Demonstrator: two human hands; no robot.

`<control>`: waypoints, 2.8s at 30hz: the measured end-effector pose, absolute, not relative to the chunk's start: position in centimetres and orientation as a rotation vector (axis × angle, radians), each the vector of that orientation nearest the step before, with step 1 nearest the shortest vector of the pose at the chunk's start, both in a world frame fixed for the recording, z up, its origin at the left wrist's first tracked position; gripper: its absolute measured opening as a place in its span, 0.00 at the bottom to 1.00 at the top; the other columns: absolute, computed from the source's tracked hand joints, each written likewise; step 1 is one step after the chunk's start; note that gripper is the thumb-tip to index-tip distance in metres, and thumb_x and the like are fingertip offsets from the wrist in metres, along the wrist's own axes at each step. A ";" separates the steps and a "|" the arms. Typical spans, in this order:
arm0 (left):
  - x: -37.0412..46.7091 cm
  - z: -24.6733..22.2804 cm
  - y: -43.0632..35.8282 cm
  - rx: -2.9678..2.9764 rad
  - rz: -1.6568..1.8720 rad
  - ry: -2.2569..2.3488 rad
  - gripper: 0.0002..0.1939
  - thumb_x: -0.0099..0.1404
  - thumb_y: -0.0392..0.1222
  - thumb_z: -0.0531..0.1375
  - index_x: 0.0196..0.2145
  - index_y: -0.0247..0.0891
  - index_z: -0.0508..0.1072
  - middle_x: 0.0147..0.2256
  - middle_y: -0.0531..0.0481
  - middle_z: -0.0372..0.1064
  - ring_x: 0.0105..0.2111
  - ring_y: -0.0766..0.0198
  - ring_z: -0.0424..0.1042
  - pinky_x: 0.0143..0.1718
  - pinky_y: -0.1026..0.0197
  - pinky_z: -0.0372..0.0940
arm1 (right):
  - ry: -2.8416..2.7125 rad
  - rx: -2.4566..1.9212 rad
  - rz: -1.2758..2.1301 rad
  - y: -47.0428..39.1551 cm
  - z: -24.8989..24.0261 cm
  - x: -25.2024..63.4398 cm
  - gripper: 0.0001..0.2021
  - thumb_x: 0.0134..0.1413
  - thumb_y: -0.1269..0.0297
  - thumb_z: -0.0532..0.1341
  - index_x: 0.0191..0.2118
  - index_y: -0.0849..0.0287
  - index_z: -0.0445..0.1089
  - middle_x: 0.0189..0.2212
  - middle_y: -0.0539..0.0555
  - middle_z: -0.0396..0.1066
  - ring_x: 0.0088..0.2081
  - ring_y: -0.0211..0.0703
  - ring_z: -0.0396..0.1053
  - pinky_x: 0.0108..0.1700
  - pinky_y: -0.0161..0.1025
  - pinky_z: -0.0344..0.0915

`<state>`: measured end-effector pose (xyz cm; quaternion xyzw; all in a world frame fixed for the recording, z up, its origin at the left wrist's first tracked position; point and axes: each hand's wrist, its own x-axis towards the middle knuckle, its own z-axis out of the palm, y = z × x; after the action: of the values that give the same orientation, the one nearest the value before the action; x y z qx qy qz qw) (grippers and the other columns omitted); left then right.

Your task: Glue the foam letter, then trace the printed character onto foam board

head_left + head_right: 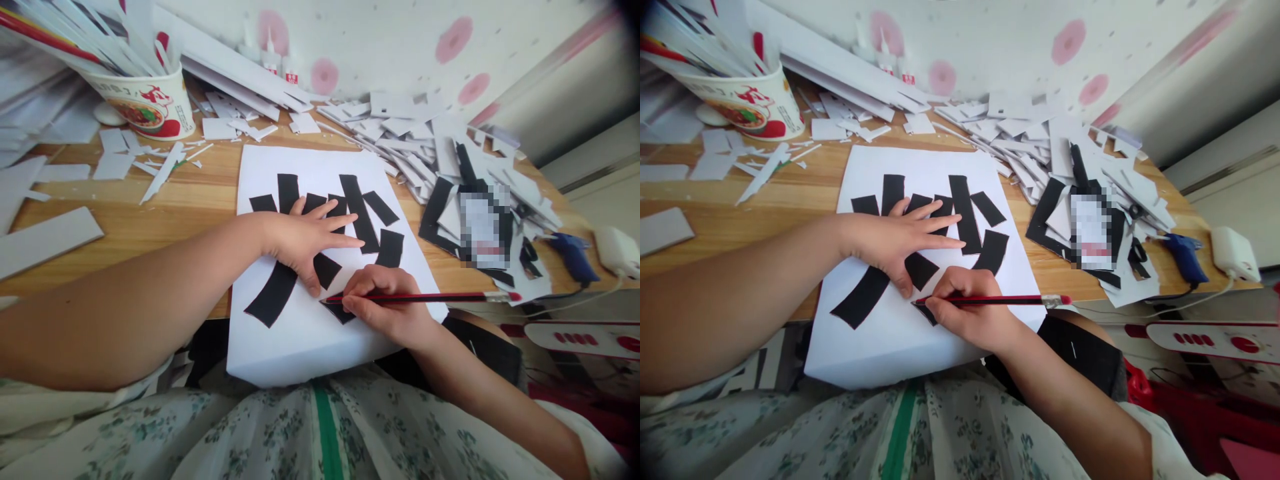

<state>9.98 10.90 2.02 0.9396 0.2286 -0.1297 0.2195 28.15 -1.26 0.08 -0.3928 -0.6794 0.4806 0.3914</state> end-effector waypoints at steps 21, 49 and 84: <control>9.9 1.9 11.0 2.580 -0.352 0.630 0.54 0.42 0.62 0.66 0.63 0.64 0.45 0.68 0.58 0.20 0.65 0.40 0.17 0.55 0.28 0.18 | -1.836 -0.979 1.134 -1.0 0.7 28.3 0.11 0.48 0.73 0.58 0.19 0.58 0.60 0.20 0.48 0.67 0.21 0.33 0.62 0.23 0.33 0.57; 9.7 2.1 10.9 2.575 -0.366 0.640 0.55 0.41 0.65 0.66 0.63 0.64 0.45 0.68 0.58 0.22 0.64 0.37 0.18 0.56 0.28 0.20 | -1.820 -0.937 1.159 -1.0 0.5 29.0 0.12 0.42 0.76 0.57 0.16 0.56 0.56 0.16 0.47 0.63 0.22 0.38 0.66 0.23 0.35 0.60; 10.1 2.1 10.9 2.610 -0.404 0.642 0.55 0.42 0.65 0.65 0.64 0.61 0.45 0.68 0.55 0.22 0.64 0.36 0.18 0.55 0.25 0.23 | -1.919 -1.117 0.723 -3.4 0.3 27.3 0.09 0.53 0.72 0.60 0.24 0.56 0.63 0.23 0.50 0.71 0.21 0.35 0.64 0.22 0.34 0.58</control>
<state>10.09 10.90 2.10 0.9388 0.2311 -0.1454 0.2101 27.26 -3.42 0.34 -0.4400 -0.7558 0.2849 0.3923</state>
